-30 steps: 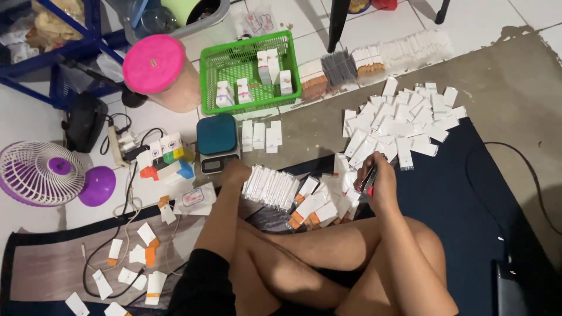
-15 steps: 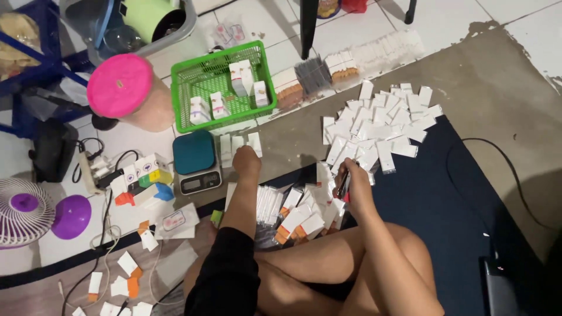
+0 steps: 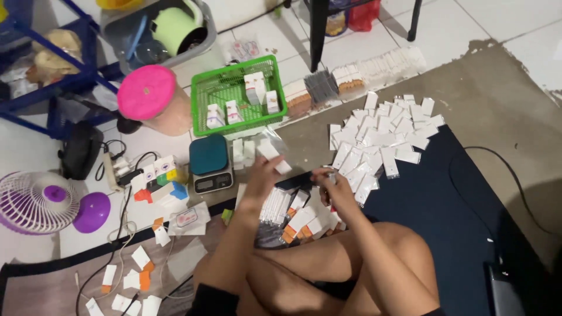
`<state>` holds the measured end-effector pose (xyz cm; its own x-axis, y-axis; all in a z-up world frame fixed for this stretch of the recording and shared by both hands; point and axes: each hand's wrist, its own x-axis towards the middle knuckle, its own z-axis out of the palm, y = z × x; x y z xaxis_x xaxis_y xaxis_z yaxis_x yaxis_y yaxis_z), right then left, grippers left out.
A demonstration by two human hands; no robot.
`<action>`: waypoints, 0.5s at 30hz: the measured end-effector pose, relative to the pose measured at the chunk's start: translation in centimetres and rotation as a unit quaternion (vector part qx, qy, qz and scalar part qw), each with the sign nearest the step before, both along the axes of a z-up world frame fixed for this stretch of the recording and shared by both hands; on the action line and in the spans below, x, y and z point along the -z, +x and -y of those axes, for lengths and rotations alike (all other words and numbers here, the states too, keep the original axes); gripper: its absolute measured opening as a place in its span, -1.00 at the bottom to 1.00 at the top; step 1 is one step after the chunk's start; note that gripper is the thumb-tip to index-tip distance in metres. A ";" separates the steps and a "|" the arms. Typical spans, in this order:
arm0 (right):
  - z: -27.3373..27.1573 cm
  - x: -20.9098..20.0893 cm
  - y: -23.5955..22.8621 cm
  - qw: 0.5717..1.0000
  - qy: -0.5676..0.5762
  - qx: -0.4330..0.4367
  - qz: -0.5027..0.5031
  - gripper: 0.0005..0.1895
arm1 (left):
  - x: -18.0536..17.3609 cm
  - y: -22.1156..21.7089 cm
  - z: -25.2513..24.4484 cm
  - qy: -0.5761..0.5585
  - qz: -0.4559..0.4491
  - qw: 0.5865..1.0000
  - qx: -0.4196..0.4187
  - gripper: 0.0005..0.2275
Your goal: The person places small white boxes into clear plastic sleeves by hand, and then stacks the sleeved boxes together on the floor.
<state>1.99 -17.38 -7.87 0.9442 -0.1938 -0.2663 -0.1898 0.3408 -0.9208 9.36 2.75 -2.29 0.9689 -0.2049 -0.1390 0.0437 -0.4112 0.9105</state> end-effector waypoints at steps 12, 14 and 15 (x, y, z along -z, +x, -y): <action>-3.1 9.0 -0.9 0.997 0.042 -0.007 0.065 -0.82 | 9.0 -4.1 -0.9 -0.235 -0.062 0.964 -0.104 -0.72; -3.4 6.9 -1.5 0.997 0.050 -0.022 0.049 -0.81 | 6.7 -5.1 -0.2 -0.233 -0.070 0.964 -0.108 -0.78; -3.4 5.9 -1.9 0.997 0.060 -0.034 0.034 -0.79 | 5.5 -5.5 0.2 -0.230 -0.078 0.964 -0.110 -0.81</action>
<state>0.14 -13.93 -13.80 0.9707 -0.0992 -0.2187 -0.1548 0.4379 -0.8856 3.84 2.51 -7.78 0.9704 -0.0720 -0.2304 0.2352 0.0684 0.9695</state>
